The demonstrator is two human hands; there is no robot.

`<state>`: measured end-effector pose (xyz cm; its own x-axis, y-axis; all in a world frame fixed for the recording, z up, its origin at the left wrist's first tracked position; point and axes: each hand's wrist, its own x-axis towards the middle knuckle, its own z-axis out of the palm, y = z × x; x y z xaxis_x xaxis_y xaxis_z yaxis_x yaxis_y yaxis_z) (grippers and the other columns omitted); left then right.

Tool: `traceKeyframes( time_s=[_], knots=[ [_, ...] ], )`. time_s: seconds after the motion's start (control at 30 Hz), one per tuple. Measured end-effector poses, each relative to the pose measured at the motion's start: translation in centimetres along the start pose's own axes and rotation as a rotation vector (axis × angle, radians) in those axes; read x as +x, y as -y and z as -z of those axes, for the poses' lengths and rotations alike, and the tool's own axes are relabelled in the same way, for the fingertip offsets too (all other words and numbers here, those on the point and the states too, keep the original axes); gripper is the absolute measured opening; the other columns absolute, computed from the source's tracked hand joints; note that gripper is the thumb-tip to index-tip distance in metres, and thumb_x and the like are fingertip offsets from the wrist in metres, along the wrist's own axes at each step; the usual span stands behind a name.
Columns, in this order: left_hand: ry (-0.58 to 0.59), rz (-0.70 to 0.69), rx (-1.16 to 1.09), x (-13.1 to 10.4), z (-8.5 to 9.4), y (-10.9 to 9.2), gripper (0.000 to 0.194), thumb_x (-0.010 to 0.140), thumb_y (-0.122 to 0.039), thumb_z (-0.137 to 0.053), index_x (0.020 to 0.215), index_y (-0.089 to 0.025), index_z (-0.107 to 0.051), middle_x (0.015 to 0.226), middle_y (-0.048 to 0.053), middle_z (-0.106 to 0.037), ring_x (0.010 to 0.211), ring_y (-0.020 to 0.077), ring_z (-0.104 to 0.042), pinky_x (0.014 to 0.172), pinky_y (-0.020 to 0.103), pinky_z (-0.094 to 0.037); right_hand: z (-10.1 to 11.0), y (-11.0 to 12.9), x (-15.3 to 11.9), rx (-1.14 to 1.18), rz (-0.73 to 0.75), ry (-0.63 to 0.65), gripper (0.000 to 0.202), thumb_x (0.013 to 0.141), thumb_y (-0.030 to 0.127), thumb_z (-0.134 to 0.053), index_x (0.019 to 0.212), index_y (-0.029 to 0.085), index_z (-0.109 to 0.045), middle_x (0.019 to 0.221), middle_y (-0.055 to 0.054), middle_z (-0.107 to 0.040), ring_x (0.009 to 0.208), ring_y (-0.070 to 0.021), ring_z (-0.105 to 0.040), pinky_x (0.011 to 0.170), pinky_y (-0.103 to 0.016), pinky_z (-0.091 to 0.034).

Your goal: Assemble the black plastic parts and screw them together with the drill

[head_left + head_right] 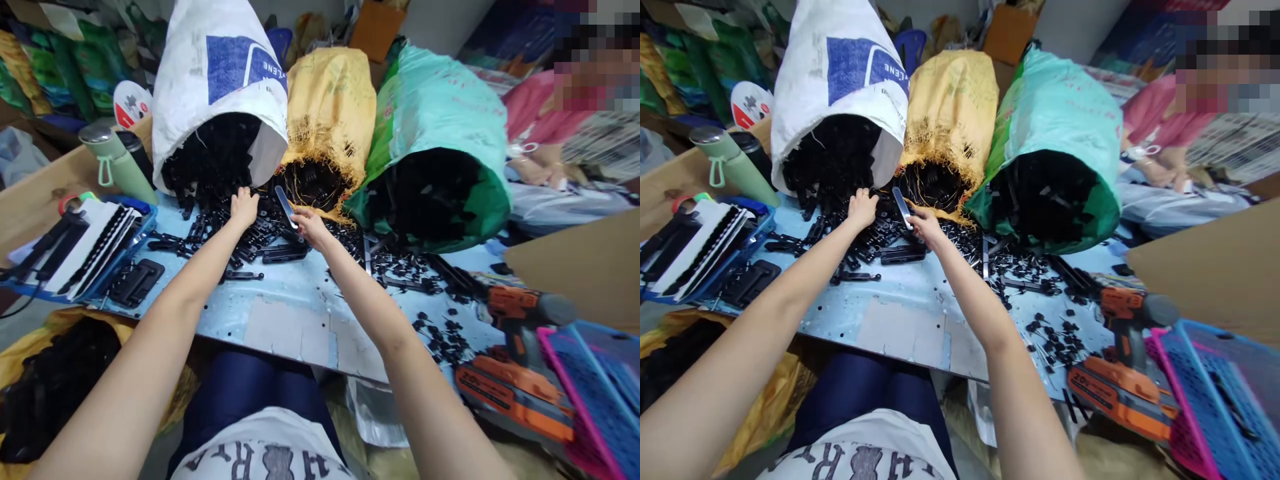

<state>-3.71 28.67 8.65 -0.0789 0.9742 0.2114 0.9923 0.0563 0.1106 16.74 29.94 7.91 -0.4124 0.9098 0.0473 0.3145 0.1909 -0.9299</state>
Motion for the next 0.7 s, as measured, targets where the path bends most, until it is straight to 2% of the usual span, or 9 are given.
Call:
traceKeyframes(
  time_s=[0.1,0.17,0.27,0.33,0.4,0.47,0.53,0.6,0.7],
  knots=[
    [0.034,-0.070,0.000,0.2,0.5,0.0,0.024,0.086,-0.018,-0.042,0.104,-0.008,-0.056,0.128,0.020,-0.044,0.121,0.0312,-0.035,0.094,0.044,-0.032,1.0,-0.4,-6.3,0.151,-0.065,0.186,0.039,0.076,0.036,-0.056,0.109,0.018,-0.051,0.072,0.003,-0.057,0.052,-0.0082,-0.048,0.050,-0.022,-0.040],
    [0.014,-0.123,-0.018,-1.4,1.7,-0.5,0.025,0.089,-0.021,-0.040,0.103,-0.008,-0.055,0.120,0.019,-0.048,0.116,0.0298,-0.041,0.094,0.043,-0.033,1.2,-0.7,-10.3,0.159,-0.039,0.262,0.036,0.069,0.038,-0.063,0.098,0.018,-0.057,0.077,0.001,-0.058,0.062,-0.0109,-0.052,0.057,-0.025,-0.044],
    [0.022,-0.187,-0.073,-6.3,4.7,-1.8,0.027,0.091,-0.019,-0.031,0.102,-0.010,-0.054,0.107,0.016,-0.051,0.097,0.0245,-0.053,0.085,0.037,-0.039,1.2,-0.8,-15.0,-0.065,0.091,0.177,0.028,0.068,0.038,-0.066,0.084,0.016,-0.060,0.085,-0.003,-0.058,0.079,-0.0165,-0.055,0.072,-0.032,-0.046],
    [0.055,-0.293,-0.088,-10.5,6.7,-3.3,0.025,0.089,-0.013,-0.032,0.095,-0.013,-0.056,0.105,0.013,-0.051,0.091,0.0219,-0.055,0.080,0.033,-0.042,0.8,-0.8,-17.1,-0.207,0.161,0.111,0.030,0.074,0.041,-0.062,0.091,0.017,-0.062,0.093,-0.005,-0.057,0.088,-0.0197,-0.055,0.079,-0.035,-0.045],
    [0.121,-0.385,-0.052,-14.8,7.7,-5.2,0.026,0.083,-0.005,-0.034,0.095,-0.015,-0.055,0.098,0.011,-0.054,0.088,0.0214,-0.055,0.075,0.032,-0.043,0.2,-0.8,-18.8,-0.252,0.170,0.064,0.036,0.080,0.045,-0.056,0.105,0.019,-0.061,0.095,-0.006,-0.056,0.088,-0.0202,-0.055,0.078,-0.036,-0.046],
    [0.217,-0.465,0.014,-18.4,7.2,-7.0,0.030,0.079,0.001,-0.035,0.097,-0.014,-0.053,0.086,0.009,-0.056,0.083,0.0213,-0.056,0.069,0.031,-0.044,-0.2,-1.1,-20.5,-0.197,0.155,0.002,0.043,0.080,0.049,-0.057,0.113,0.021,-0.056,0.092,-0.005,-0.057,0.080,-0.0188,-0.056,0.071,-0.033,-0.048],
    [0.304,-0.563,0.060,-21.0,5.5,-8.0,0.027,0.079,0.001,-0.038,0.095,-0.014,-0.053,0.077,0.009,-0.058,0.082,0.0230,-0.056,0.068,0.032,-0.044,0.2,-2.0,-22.5,-0.115,0.168,-0.080,0.054,0.074,0.051,-0.064,0.117,0.022,-0.050,0.091,-0.004,-0.058,0.077,-0.0185,-0.058,0.067,-0.032,-0.049],
    [0.327,-0.597,0.050,-22.5,3.4,-7.9,0.021,0.082,-0.002,-0.039,0.093,-0.014,-0.053,0.077,0.009,-0.060,0.086,0.0249,-0.056,0.071,0.035,-0.045,1.6,-3.2,-24.8,-0.122,0.206,-0.149,0.061,0.069,0.049,-0.069,0.119,0.023,-0.046,0.094,-0.005,-0.059,0.082,-0.0203,-0.060,0.070,-0.034,-0.050],
    [0.286,-0.554,-0.068,-23.9,1.1,-6.7,0.020,0.085,-0.009,-0.042,0.099,-0.014,-0.055,0.088,0.011,-0.062,0.090,0.0253,-0.057,0.077,0.040,-0.046,4.1,-4.7,-27.6,-0.397,0.276,-0.099,0.046,0.076,0.044,-0.065,0.115,0.024,-0.051,0.095,-0.008,-0.063,0.089,-0.0231,-0.061,0.079,-0.039,-0.049]
  ],
)
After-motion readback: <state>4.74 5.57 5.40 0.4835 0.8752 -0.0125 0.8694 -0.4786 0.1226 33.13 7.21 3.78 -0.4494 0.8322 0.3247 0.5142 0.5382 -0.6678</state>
